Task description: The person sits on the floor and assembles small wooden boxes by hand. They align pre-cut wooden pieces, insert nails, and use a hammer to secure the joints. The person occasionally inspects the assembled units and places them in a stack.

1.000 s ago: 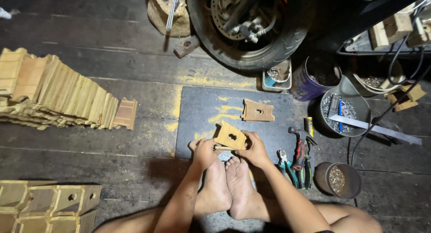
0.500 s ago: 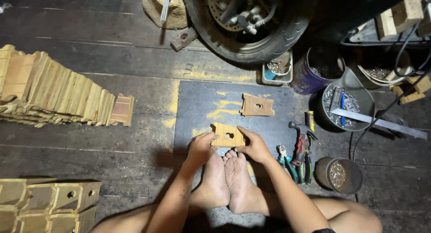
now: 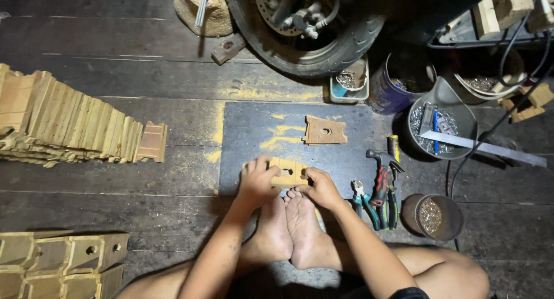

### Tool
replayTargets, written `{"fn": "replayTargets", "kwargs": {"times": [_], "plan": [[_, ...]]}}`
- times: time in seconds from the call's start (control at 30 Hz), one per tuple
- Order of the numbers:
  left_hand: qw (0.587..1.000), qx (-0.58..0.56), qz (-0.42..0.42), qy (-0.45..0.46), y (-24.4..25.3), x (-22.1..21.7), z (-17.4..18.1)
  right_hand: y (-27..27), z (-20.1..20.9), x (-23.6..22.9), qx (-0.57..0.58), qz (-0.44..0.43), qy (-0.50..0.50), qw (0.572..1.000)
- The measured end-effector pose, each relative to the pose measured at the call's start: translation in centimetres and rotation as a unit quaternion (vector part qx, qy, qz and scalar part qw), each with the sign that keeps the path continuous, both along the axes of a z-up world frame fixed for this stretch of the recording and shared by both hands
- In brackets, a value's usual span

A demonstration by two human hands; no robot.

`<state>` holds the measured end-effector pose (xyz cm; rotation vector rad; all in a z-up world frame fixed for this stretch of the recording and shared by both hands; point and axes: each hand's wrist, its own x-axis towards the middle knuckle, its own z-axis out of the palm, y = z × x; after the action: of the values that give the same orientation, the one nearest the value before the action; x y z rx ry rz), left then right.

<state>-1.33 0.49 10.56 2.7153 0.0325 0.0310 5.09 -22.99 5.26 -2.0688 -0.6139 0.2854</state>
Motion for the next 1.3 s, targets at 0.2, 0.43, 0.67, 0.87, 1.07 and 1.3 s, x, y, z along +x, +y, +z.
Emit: {"fn": "replayTargets", "kwargs": {"times": [0.2, 0.43, 0.67, 0.87, 1.07, 1.3], "plan": [[0.977, -0.001, -0.127, 0.170, -1.5, 3.2, -4.4, 0.1, -1.2, -0.6, 0.027, -0.019, -0.047, 0.998], [0.961, -0.034, -0.130, 0.243, -2.0, 3.5, -1.2, -0.2, -1.3, -1.4, 0.039, -0.019, -0.047, 0.998], [0.962, 0.006, -0.173, 0.210, -2.2, 3.0, 2.6, -1.3, -0.1, -1.1, 0.007, -0.022, -0.022, 0.999], [0.958, -0.029, -0.169, 0.231, -2.5, 2.9, 2.2, -1.5, 0.2, -1.0, -0.006, -0.056, 0.039, 0.998], [0.953, 0.050, -0.170, 0.246, -3.2, 1.8, 7.3, -1.4, -0.3, -1.1, 0.001, -0.072, 0.060, 0.996], [0.948, 0.054, -0.188, 0.253, -2.8, 3.9, 1.4, -1.5, -0.6, -0.5, 0.023, -0.071, 0.095, 0.993]]}}
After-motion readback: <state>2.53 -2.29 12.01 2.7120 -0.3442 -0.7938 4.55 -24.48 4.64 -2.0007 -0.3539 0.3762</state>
